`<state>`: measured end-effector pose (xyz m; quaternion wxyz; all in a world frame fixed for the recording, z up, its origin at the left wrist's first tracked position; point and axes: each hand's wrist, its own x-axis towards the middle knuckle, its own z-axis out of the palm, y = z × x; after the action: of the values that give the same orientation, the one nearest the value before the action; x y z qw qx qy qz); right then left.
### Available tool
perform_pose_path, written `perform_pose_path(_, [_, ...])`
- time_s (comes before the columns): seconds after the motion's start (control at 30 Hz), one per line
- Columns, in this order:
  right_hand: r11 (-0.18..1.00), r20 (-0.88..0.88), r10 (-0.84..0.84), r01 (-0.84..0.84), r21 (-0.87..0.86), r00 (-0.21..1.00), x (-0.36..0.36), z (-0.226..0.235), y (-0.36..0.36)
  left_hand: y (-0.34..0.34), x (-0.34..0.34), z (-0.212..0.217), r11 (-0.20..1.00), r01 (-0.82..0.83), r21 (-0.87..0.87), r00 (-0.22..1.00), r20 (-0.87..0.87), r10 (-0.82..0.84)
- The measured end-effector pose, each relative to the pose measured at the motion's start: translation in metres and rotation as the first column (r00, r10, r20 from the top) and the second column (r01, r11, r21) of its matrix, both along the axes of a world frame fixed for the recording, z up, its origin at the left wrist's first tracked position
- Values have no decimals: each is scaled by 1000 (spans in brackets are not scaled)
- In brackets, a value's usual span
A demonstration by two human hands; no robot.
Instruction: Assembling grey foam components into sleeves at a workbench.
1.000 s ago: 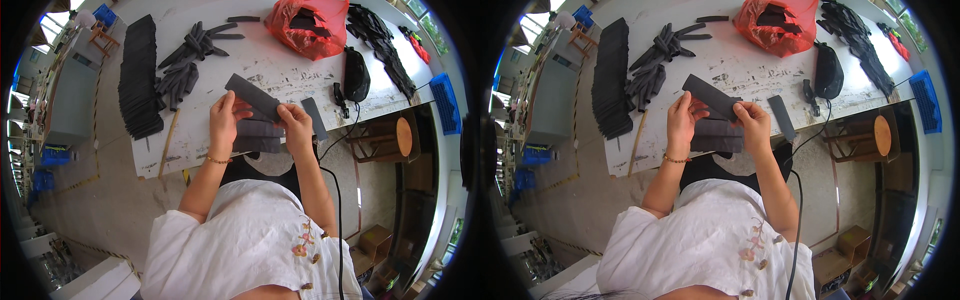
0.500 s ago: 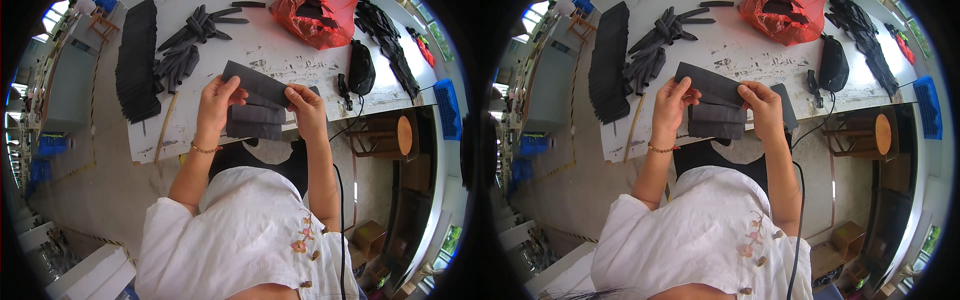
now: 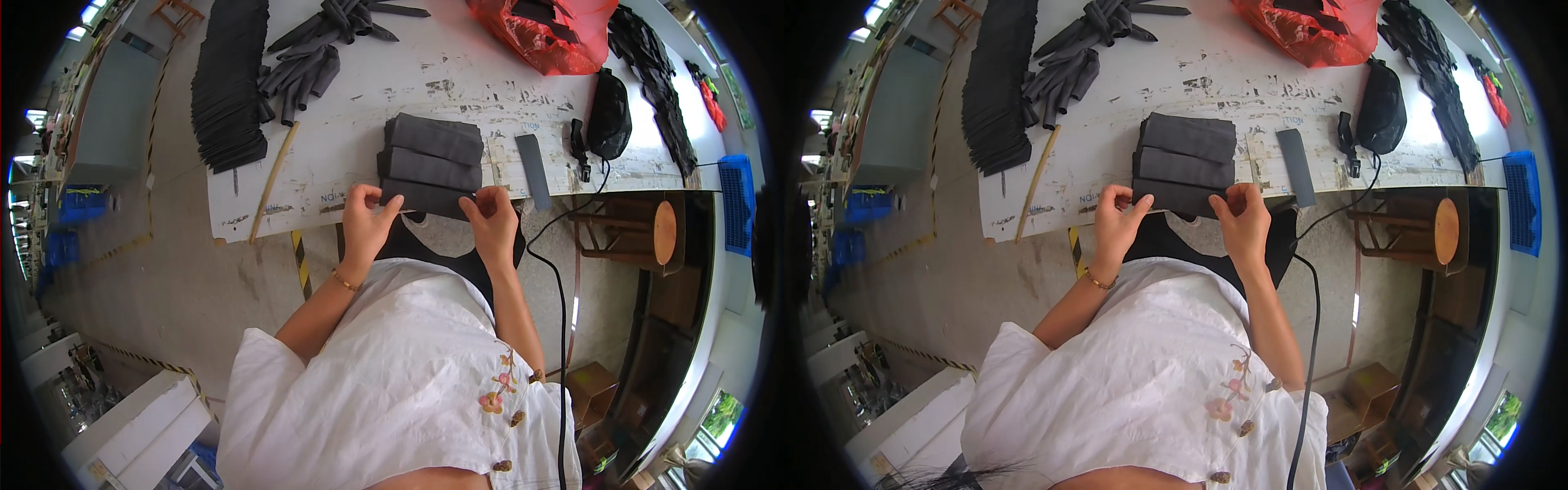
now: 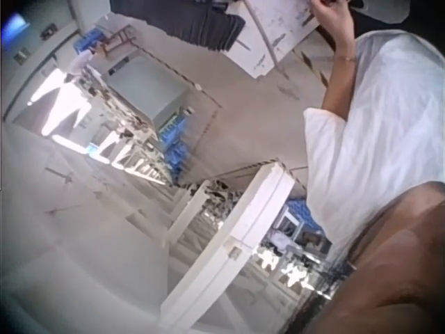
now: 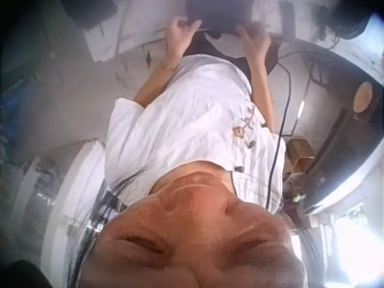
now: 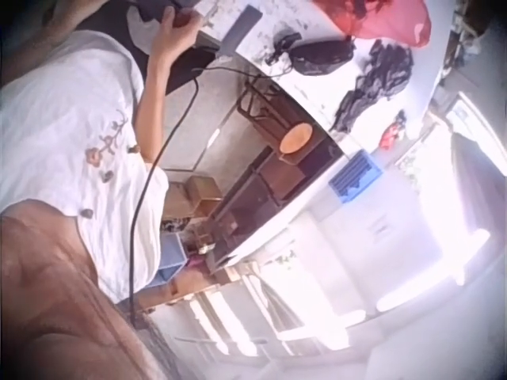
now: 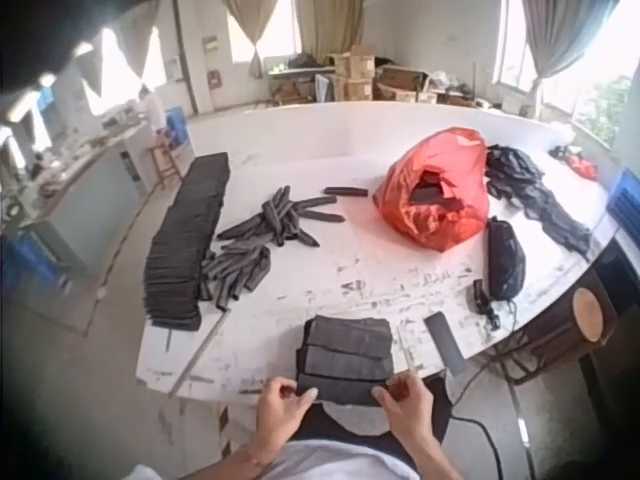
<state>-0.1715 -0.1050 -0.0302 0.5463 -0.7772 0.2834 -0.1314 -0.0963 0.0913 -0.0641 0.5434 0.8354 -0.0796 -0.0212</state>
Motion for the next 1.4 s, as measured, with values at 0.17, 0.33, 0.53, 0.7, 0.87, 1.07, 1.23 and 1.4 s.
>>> perform_pose_path(0.17, [991,-73,-20,10,-133,997,4,-3,0,-9,5,4,1000,-27,-2,992,122,27])
perform_pose_path(0.33, [798,9,29,-18,-603,1000,2,4,8,-25,12,43,942,128,310,792,540,-285])
perform_pose_path(0.53, [454,-229,211,-302,-838,950,38,-18,12,-65,62,28,780,202,592,647,517,-560])
perform_pose_path(0.7, [467,-338,336,-467,-751,879,61,-29,3,-65,75,-2,715,186,674,765,357,-536])
perform_pose_path(0.87, [606,-186,415,-423,-673,890,62,-42,-8,-75,76,-3,724,225,653,764,343,-547])
perform_pose_path(1.07, [472,-366,394,-527,-707,843,61,-23,-3,-70,73,-10,715,195,672,763,354,-541])
perform_pose_path(1.23, [698,-41,237,-200,-687,971,51,11,-36,-72,75,0,725,221,652,781,327,-532])
perform_pose_path(1.4, [579,-151,-256,27,-815,955,21,-33,-111,-66,154,53,953,97,287,812,530,-242])
